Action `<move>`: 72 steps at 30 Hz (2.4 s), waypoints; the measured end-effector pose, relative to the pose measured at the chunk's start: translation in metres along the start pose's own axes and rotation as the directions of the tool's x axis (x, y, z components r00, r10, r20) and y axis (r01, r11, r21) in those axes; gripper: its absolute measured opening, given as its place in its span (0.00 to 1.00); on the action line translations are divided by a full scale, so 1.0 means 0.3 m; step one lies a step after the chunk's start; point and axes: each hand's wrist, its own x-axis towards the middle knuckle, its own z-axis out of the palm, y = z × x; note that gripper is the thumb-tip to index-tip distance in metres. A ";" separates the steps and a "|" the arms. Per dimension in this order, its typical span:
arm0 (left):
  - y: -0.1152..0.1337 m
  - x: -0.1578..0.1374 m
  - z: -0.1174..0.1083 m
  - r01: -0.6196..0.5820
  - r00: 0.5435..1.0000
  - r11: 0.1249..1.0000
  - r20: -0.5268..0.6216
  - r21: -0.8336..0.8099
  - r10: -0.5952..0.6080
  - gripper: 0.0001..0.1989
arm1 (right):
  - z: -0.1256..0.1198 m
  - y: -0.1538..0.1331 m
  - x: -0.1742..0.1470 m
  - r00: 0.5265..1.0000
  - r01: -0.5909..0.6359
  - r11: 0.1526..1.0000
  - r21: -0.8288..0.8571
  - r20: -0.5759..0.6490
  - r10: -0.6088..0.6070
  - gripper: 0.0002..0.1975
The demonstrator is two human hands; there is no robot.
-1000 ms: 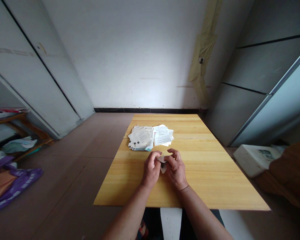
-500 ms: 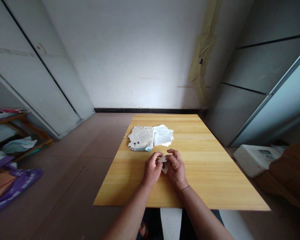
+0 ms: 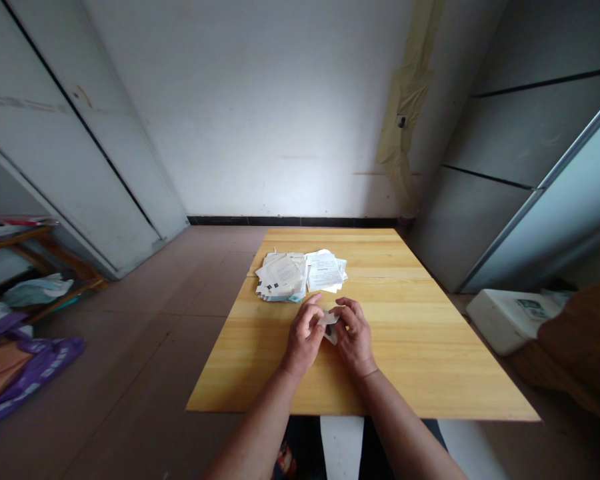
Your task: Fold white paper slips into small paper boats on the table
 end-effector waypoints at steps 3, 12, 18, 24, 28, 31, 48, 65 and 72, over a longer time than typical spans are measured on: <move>0.003 0.002 -0.006 -0.002 0.999 1.000 0.043 -0.015 0.002 0.02 | -0.001 -0.003 0.004 1.000 0.000 1.000 0.002 -0.008 0.000 0.10; 0.007 0.009 -0.006 -0.002 1.000 1.000 0.023 -0.017 0.003 0.07 | -0.007 -0.001 0.000 1.000 -0.012 0.999 -0.040 0.018 0.012 0.17; 0.008 0.009 -0.005 0.028 0.999 1.000 -0.018 0.011 -0.028 0.10 | -0.018 -0.019 -0.005 0.994 0.101 0.984 -0.149 0.043 -0.096 0.19; 0.009 0.007 -0.007 0.048 0.997 0.998 -0.057 -0.027 -0.050 0.10 | -0.019 -0.029 -0.006 0.965 0.262 0.925 -0.276 0.091 -0.246 0.15; 0.010 0.009 -0.007 0.078 0.996 0.995 -0.032 -0.056 -0.080 0.11 | -0.023 -0.025 0.004 0.967 0.251 0.943 -0.218 0.091 -0.237 0.11; 0.010 0.011 -0.008 0.137 0.990 0.983 -0.001 -0.124 -0.138 0.12 | -0.030 -0.022 0.011 0.979 0.198 0.968 -0.154 0.085 -0.187 0.08; -0.014 0.002 0.008 0.411 0.909 0.808 0.257 -0.423 -0.328 0.26 | -0.028 0.018 0.027 0.821 -0.543 0.692 0.475 0.130 0.555 0.10; 0.010 0.018 -0.003 0.489 0.870 0.768 0.285 -0.414 -0.401 0.31 | -0.025 0.033 0.031 0.835 -0.514 0.649 0.560 0.153 0.529 0.24; 0.013 0.020 -0.013 0.479 0.877 0.779 0.268 -0.404 -0.399 0.29 | -0.024 0.017 0.035 0.806 -0.539 0.593 0.598 0.164 0.568 0.21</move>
